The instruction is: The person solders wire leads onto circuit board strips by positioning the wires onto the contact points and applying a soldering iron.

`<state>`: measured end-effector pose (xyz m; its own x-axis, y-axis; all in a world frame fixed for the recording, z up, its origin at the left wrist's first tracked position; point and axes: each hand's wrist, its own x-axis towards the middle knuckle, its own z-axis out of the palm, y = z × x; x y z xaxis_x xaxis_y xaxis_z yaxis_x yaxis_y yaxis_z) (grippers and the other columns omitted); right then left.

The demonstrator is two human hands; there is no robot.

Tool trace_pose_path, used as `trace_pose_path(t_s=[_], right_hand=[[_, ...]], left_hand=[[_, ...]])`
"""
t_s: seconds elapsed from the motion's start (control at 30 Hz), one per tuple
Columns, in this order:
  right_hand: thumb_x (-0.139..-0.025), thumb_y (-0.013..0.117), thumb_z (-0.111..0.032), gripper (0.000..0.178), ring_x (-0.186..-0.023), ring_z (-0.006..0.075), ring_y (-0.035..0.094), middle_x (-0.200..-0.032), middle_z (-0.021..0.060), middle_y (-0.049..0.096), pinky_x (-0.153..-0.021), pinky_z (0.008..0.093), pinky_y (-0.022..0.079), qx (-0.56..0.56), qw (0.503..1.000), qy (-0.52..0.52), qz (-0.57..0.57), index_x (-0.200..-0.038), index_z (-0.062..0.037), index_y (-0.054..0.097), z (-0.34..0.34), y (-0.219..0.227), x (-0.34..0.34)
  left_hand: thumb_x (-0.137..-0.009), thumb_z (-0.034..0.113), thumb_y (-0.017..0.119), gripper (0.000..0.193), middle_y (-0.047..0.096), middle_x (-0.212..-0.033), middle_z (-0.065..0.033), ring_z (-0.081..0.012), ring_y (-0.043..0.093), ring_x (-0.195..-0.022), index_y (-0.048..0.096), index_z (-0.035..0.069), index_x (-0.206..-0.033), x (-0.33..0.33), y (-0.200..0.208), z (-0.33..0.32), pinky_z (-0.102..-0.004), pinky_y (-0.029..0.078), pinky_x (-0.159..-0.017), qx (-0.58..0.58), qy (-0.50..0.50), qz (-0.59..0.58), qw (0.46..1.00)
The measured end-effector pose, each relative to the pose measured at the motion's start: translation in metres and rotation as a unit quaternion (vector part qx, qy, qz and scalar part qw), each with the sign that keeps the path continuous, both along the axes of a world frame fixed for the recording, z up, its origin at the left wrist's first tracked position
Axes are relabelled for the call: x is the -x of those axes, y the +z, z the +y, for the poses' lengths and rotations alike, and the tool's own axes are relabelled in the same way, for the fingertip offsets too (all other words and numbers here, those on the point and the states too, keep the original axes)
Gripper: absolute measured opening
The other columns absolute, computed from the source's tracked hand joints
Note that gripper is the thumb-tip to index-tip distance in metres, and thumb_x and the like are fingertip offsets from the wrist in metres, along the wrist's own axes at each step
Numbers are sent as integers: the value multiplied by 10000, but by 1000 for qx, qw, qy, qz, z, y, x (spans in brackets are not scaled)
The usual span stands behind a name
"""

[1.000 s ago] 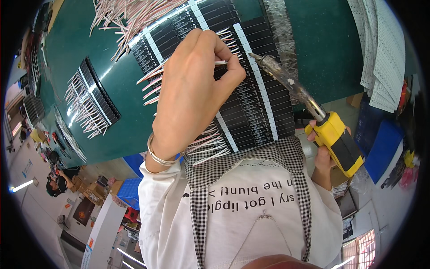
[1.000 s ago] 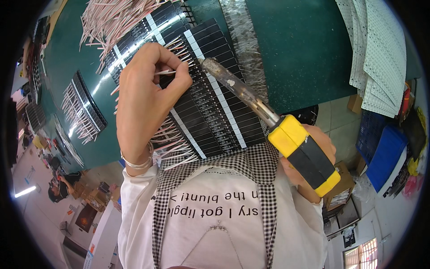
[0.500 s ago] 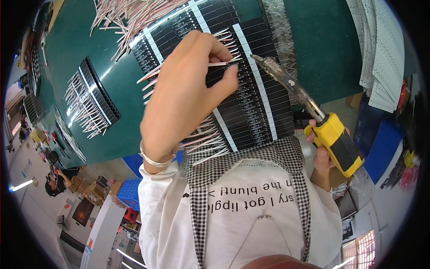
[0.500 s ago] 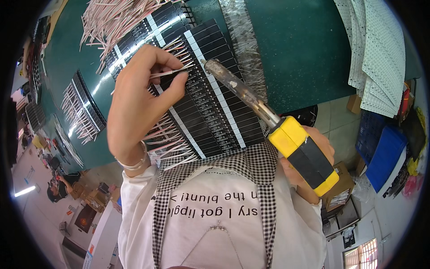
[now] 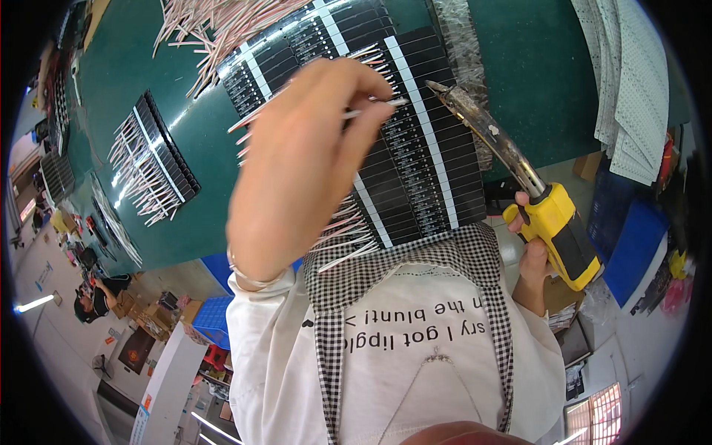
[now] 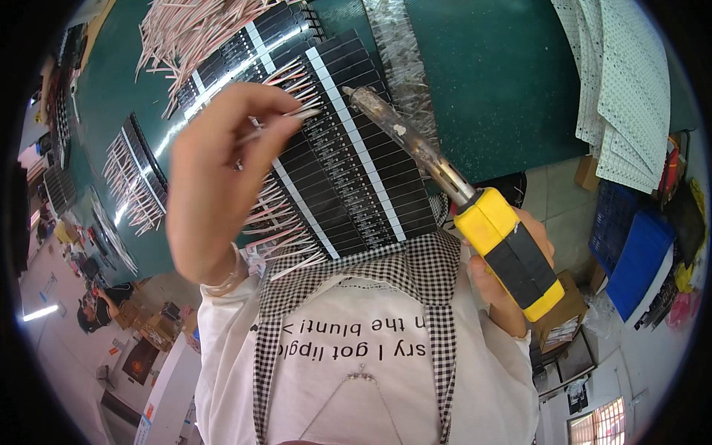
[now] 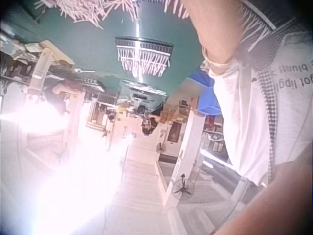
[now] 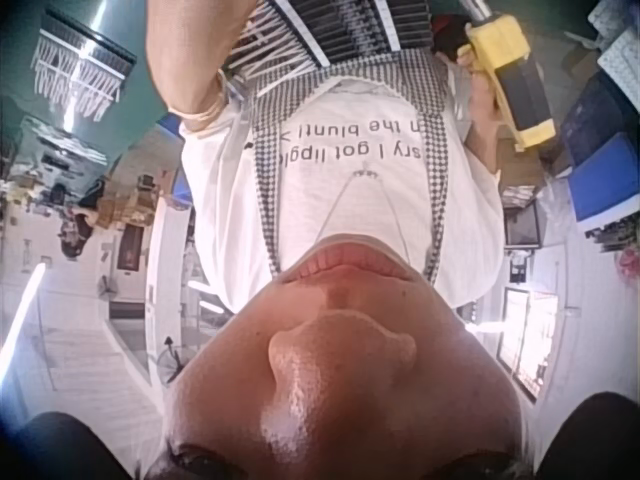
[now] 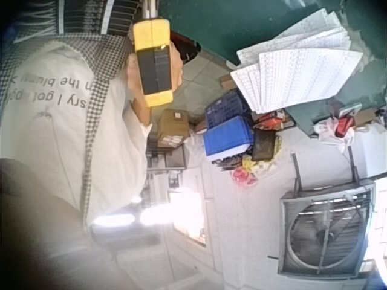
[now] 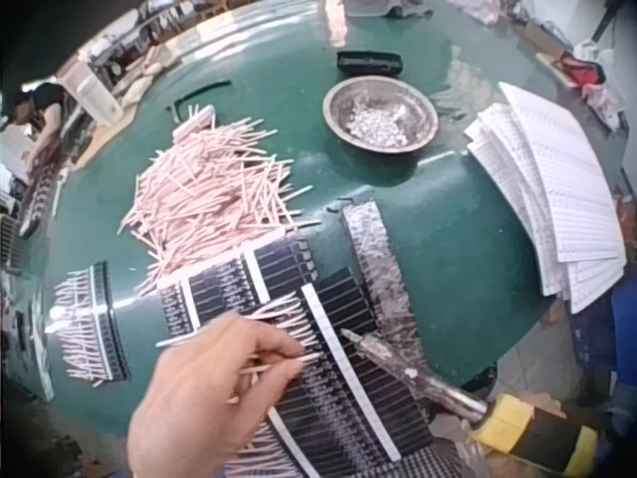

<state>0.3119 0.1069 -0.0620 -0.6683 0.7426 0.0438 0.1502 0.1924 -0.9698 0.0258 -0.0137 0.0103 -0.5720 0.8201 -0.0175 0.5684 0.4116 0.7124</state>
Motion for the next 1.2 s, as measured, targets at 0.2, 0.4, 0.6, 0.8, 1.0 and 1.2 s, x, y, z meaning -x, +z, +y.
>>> trace_pose_path(t_s=[0.2,0.4,0.6,0.8,1.0,1.2], right_hand=[[-773,755,-363,493,-781,225,671,-912,133,664,-688,296,514,-46,999,1,-30,-1031,33,613,0,5,-4],[-793,731,-399,579,-758,208,661,-980,181,654,-682,305,536,-99,990,63,-83,-1126,20,510,5,7,-10],[-811,730,-396,660,-737,202,663,-1004,224,641,-671,306,562,-100,987,104,-71,-1203,40,427,5,10,-6],[-791,734,-447,685,-694,180,653,-906,153,622,-626,273,543,-103,990,91,-45,-1171,53,459,6,10,3],[-770,738,-491,725,-648,158,632,-867,119,602,-588,242,508,-116,989,70,-61,-1153,66,475,4,11,3],[-773,735,-490,714,-629,143,623,-837,104,601,-570,231,490,-101,991,55,-65,-1137,74,492,0,13,8]], left_hand=[[-779,45,672,154,603,-776,-149,-292,621,-713,543,-26,-825,-4,-17,7,-351,491,-629,15,-6,-8,1000],[-744,45,682,109,542,-646,3,-62,355,-521,582,13,-771,-4,-24,6,-227,293,-476,-14,18,-14,1000],[-743,40,676,106,525,-630,6,-60,363,-526,575,14,-765,-5,-25,7,-228,292,-476,-24,20,-7,999],[-743,50,684,169,606,-782,-151,-294,627,-724,553,-32,-809,-4,-18,7,-349,500,-610,20,2,-28,999],[-742,51,684,166,607,-785,-150,-292,628,-720,560,-31,-816,-3,-18,7,-345,504,-610,19,-3,-28,999],[-745,44,678,117,512,-621,11,-61,359,-526,566,13,-752,-6,-24,8,-228,289,-476,-24,24,-13,999]])
